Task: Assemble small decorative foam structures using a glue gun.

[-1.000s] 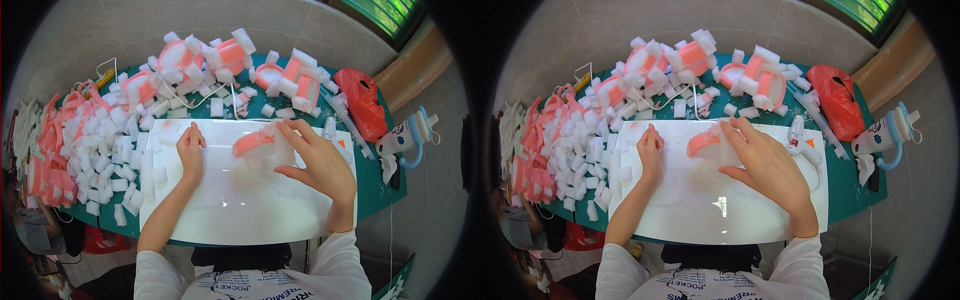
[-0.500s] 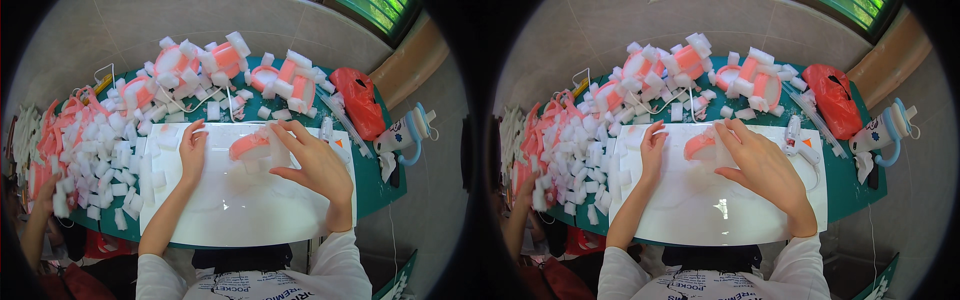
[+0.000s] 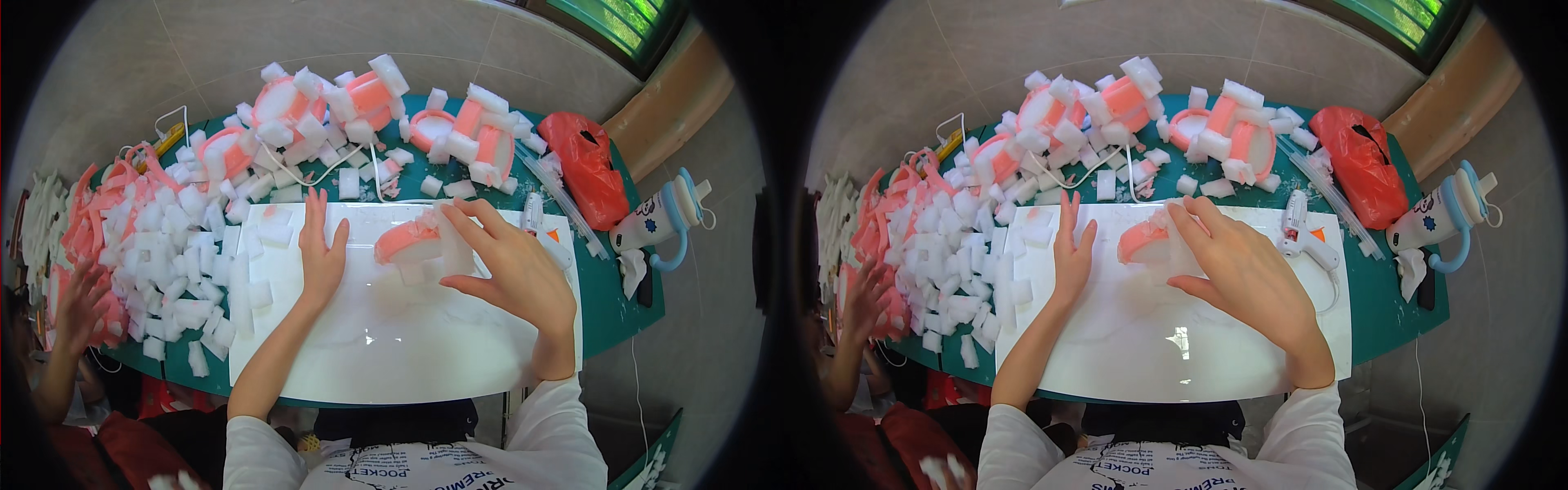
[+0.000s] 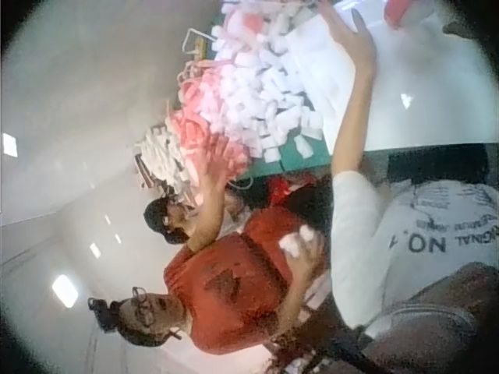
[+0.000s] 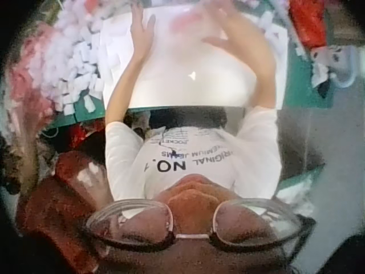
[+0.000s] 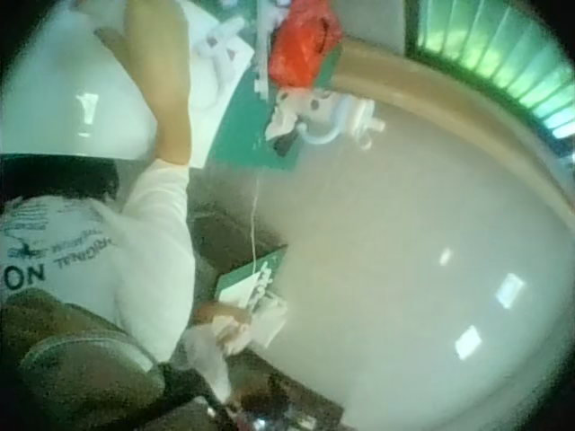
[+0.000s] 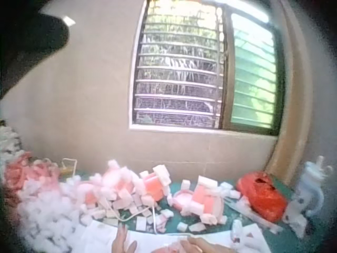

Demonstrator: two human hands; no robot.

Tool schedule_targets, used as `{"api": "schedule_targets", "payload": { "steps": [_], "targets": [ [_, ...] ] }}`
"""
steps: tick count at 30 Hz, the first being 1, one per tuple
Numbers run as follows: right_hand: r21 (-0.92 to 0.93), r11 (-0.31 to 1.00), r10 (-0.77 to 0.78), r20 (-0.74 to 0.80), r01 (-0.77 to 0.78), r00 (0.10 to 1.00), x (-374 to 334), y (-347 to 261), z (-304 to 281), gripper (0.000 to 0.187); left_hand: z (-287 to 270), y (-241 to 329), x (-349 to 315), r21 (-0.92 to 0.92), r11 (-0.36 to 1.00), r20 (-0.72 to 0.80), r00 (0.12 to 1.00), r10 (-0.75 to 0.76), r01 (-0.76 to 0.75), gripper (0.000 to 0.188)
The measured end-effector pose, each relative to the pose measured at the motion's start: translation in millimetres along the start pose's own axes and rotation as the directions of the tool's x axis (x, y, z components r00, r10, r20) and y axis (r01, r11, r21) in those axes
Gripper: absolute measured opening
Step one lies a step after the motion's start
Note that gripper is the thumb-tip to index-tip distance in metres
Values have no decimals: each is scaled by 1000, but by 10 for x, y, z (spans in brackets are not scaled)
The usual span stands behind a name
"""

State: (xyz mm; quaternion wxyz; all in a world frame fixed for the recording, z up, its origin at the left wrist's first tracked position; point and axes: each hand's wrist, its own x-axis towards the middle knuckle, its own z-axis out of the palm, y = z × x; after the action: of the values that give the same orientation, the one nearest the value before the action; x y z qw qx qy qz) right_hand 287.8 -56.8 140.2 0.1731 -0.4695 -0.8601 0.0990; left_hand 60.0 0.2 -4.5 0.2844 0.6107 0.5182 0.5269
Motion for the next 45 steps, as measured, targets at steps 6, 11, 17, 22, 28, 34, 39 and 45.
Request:
{"api": "schedule_targets", "payload": {
  "steps": [6,11,17,22,28,34,39,45],
  "targets": [
    [-25,1000,-11,-34,10,999,-2,24,25,68,68,35,-67,373,896,52,970,238,-240,66],
    [-14,1000,-6,-21,6,1000,1,30,16,67,9,189,-103,86,952,160,947,277,-293,66],
    [25,999,-33,-23,34,999,26,52,4,67,46,191,-153,20,912,268,881,390,-410,57],
    [-13,987,-162,-78,162,984,49,124,23,66,78,233,-150,-35,920,258,886,386,-390,49],
    [54,987,-148,-66,152,987,73,149,55,66,76,201,-154,-16,917,265,882,389,-399,48],
    [86,982,-166,-52,170,985,122,215,80,63,95,185,-162,-41,912,249,880,406,-409,47],
    [92,983,-155,-52,159,987,128,222,88,64,120,188,-179,-22,918,234,890,390,-396,46],
    [121,985,-122,-31,125,992,146,275,94,67,119,186,-190,21,909,242,884,400,-417,47]
  ]
}}
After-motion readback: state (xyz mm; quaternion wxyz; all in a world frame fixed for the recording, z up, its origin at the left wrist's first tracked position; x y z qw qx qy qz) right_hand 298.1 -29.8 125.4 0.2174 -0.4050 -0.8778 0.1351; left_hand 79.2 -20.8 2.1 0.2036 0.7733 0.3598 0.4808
